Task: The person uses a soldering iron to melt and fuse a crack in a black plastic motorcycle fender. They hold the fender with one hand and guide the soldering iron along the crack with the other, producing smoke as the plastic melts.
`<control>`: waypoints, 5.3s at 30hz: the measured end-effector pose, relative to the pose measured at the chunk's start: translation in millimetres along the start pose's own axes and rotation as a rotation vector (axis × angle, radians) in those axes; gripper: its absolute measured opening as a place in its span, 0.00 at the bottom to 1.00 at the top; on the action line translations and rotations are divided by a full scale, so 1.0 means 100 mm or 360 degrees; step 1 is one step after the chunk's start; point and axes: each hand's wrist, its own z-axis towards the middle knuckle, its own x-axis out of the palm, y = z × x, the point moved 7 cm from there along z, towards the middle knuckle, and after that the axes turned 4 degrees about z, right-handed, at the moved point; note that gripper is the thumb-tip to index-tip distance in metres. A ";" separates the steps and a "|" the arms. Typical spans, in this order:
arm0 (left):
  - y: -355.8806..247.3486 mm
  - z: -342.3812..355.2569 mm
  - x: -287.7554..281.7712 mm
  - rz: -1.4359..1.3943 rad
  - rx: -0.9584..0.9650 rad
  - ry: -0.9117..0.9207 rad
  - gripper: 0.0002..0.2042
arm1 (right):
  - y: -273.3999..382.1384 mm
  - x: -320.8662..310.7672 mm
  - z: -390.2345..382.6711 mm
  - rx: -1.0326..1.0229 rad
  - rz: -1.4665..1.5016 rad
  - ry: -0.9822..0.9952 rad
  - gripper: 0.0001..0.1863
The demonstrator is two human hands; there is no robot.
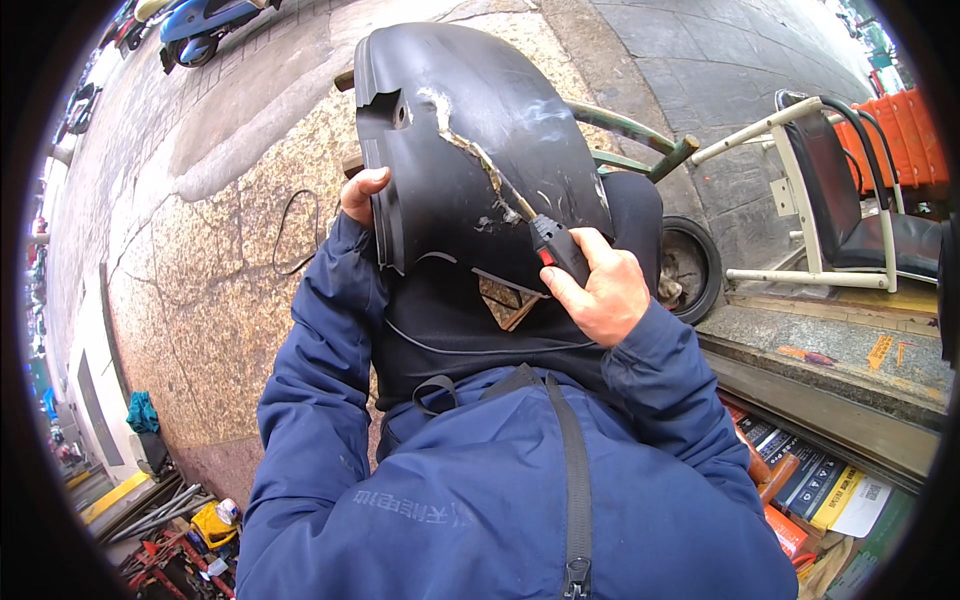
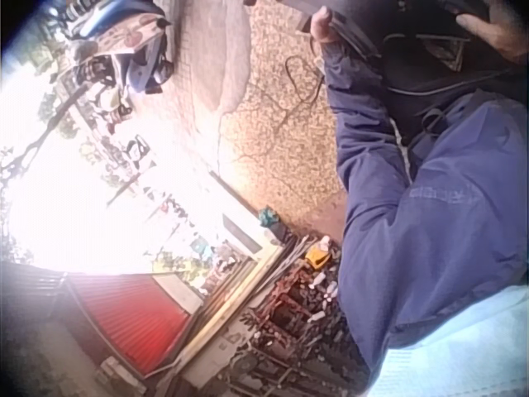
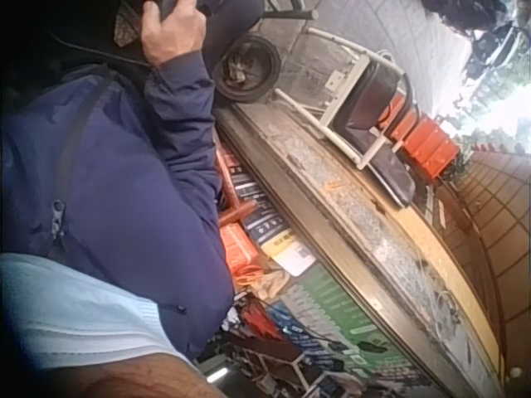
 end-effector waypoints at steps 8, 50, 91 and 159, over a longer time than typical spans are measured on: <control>0.00 -0.01 -0.20 0.0059 0.0001 0.0078 0.36 | 0.06 -0.02 -0.01 -0.0123 -0.0036 0.0001 0.21; -0.03 -0.02 -0.02 0.0099 0.0017 -0.0099 0.26 | 0.02 0.00 0.00 -0.0060 0.0052 0.0011 0.19; -0.05 -0.03 -0.08 0.0031 0.0130 -0.0293 0.28 | -0.20 -0.03 -0.01 0.0057 0.0360 -0.0153 0.22; -0.17 -0.19 -0.22 0.0224 -0.0069 -0.0614 0.22 | -0.40 0.27 -0.47 0.0072 0.0359 -0.0074 0.22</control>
